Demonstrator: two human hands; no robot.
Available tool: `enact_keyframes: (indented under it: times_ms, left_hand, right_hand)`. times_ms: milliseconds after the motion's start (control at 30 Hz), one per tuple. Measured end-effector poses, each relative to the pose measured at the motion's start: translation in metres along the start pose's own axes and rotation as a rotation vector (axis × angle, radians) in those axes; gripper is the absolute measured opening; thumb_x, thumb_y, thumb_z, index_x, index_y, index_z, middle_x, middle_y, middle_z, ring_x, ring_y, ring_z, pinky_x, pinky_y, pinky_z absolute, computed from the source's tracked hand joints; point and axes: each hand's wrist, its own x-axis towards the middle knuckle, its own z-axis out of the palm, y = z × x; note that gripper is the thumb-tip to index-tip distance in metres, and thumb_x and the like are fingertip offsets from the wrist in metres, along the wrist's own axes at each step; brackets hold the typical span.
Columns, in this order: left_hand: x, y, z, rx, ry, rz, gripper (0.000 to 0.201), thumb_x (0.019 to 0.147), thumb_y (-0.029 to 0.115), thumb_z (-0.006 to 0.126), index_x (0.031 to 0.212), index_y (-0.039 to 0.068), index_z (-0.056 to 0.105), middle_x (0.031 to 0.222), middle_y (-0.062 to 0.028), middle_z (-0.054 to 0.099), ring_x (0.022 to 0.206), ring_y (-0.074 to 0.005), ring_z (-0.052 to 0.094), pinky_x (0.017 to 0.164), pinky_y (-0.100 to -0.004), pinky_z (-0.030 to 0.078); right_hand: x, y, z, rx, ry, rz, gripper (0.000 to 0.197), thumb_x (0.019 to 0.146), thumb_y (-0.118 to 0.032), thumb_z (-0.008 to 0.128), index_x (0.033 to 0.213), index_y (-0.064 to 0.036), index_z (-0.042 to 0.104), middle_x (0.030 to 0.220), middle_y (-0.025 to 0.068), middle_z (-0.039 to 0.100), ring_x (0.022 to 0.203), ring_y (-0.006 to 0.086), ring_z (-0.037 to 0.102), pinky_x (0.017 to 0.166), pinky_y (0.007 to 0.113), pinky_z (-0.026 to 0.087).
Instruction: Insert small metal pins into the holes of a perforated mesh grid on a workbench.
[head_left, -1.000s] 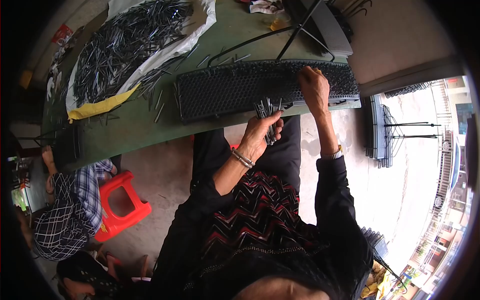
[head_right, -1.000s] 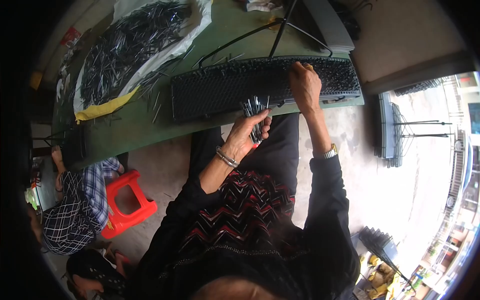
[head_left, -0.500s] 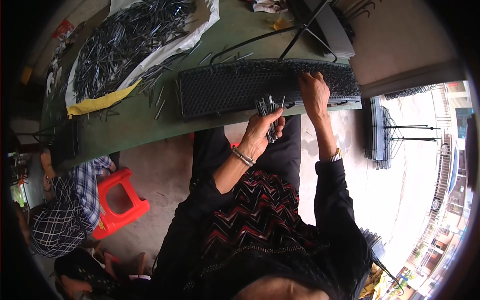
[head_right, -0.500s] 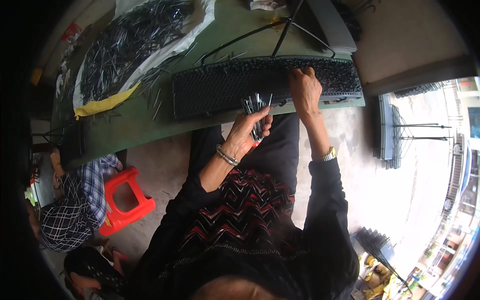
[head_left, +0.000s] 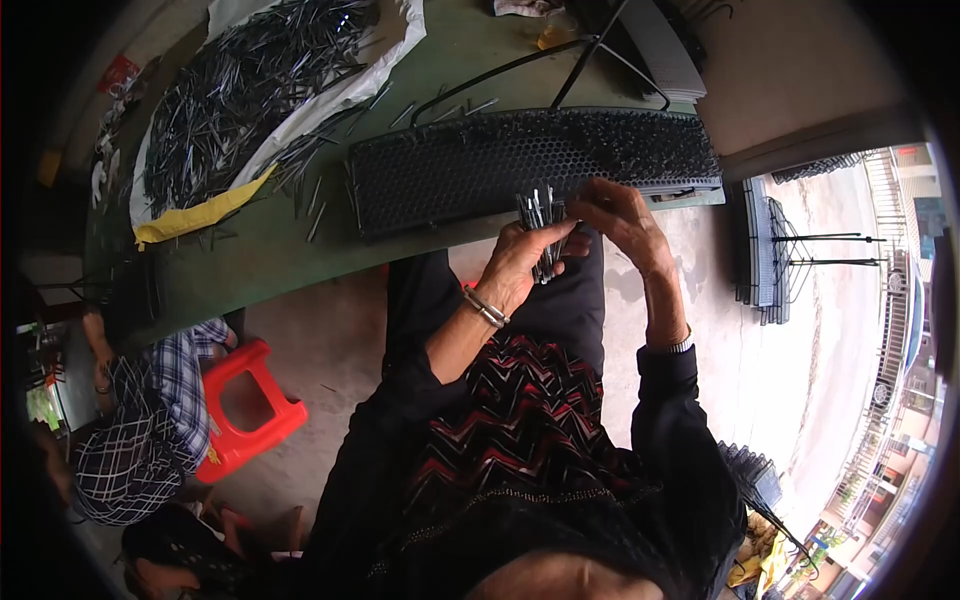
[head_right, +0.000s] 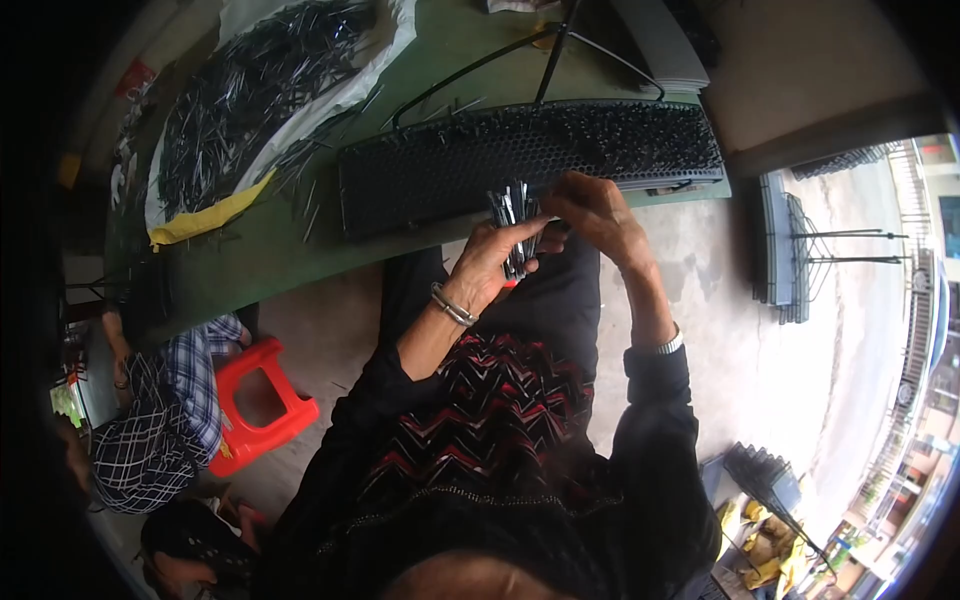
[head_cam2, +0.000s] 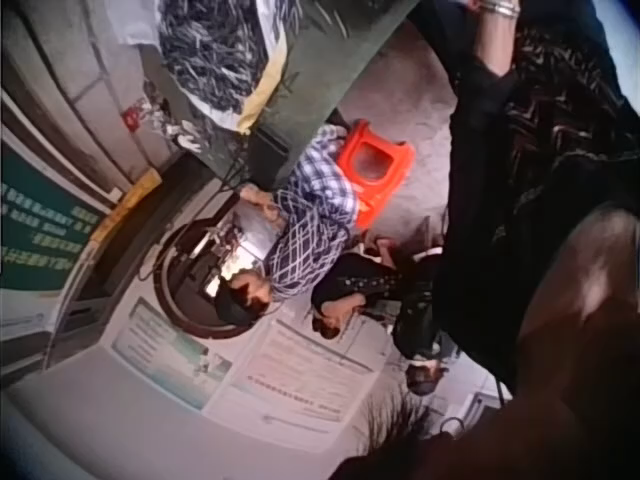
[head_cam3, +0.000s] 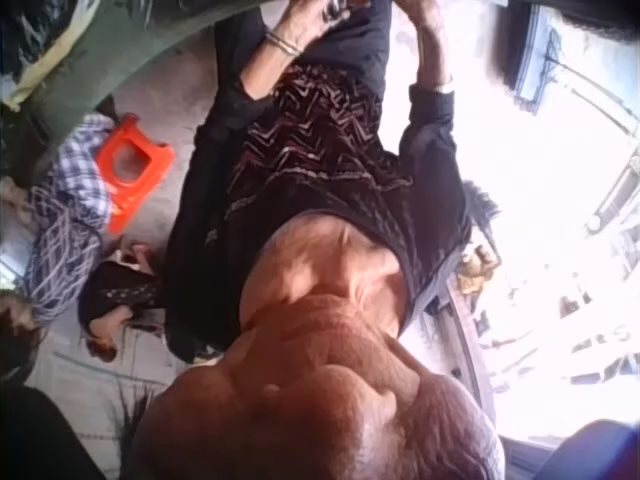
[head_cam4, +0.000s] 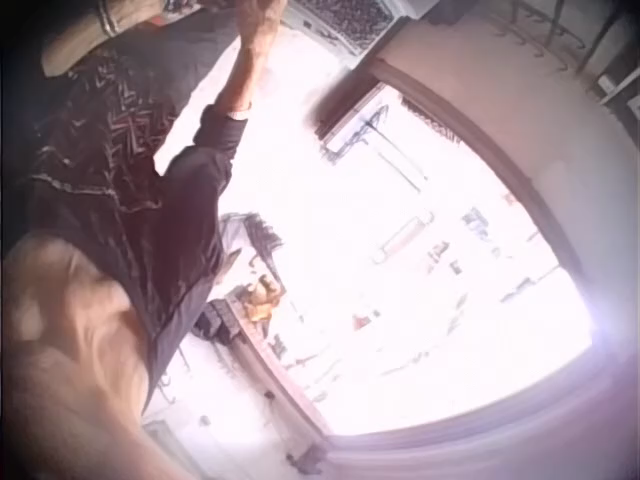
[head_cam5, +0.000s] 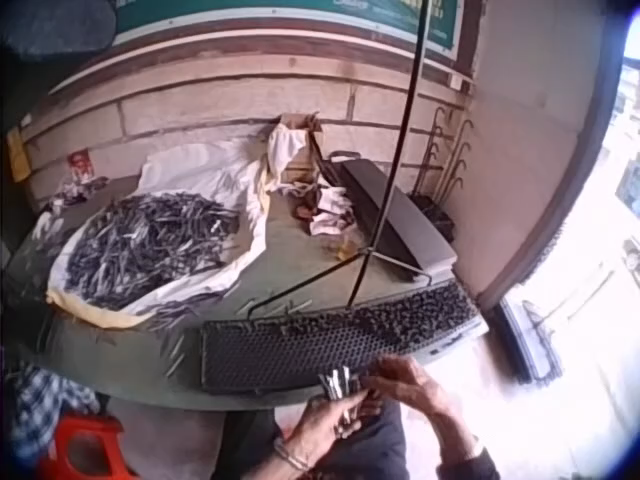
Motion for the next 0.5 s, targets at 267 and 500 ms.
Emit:
enact_keyframes:
  times_ms: [267, 500]
  left_hand:
    - [0.003, -0.002, -0.002, 0.127, -0.056, 0.073, 0.018, 0.085, 0.018, 0.065, 0.098, 0.005, 0.064, 0.089, -0.0088, 0.07, 0.081, -0.018, 0.069, 0.053, -0.0219, 0.041]
    - [0.003, 0.001, 0.002, 0.094, -0.051, 0.065, 0.019, 0.085, 0.019, 0.064, 0.097, 0.004, 0.066, 0.087, -0.0072, 0.07, 0.079, -0.0157, 0.069, 0.052, -0.0216, 0.041]
  right_hand:
    - [0.001, 0.012, -0.008, 0.116, -0.144, 0.075, 0.014, 0.082, -0.012, 0.063, 0.088, 0.0008, 0.061, 0.077, 0.0015, 0.058, 0.074, 0.0088, 0.054, 0.067, 0.025, 0.043]
    - [0.0, 0.009, -0.008, 0.204, -0.075, 0.062, 0.015, 0.084, -0.014, 0.062, 0.085, 0.0012, 0.061, 0.076, 0.003, 0.059, 0.071, 0.0101, 0.055, 0.065, 0.025, 0.044]
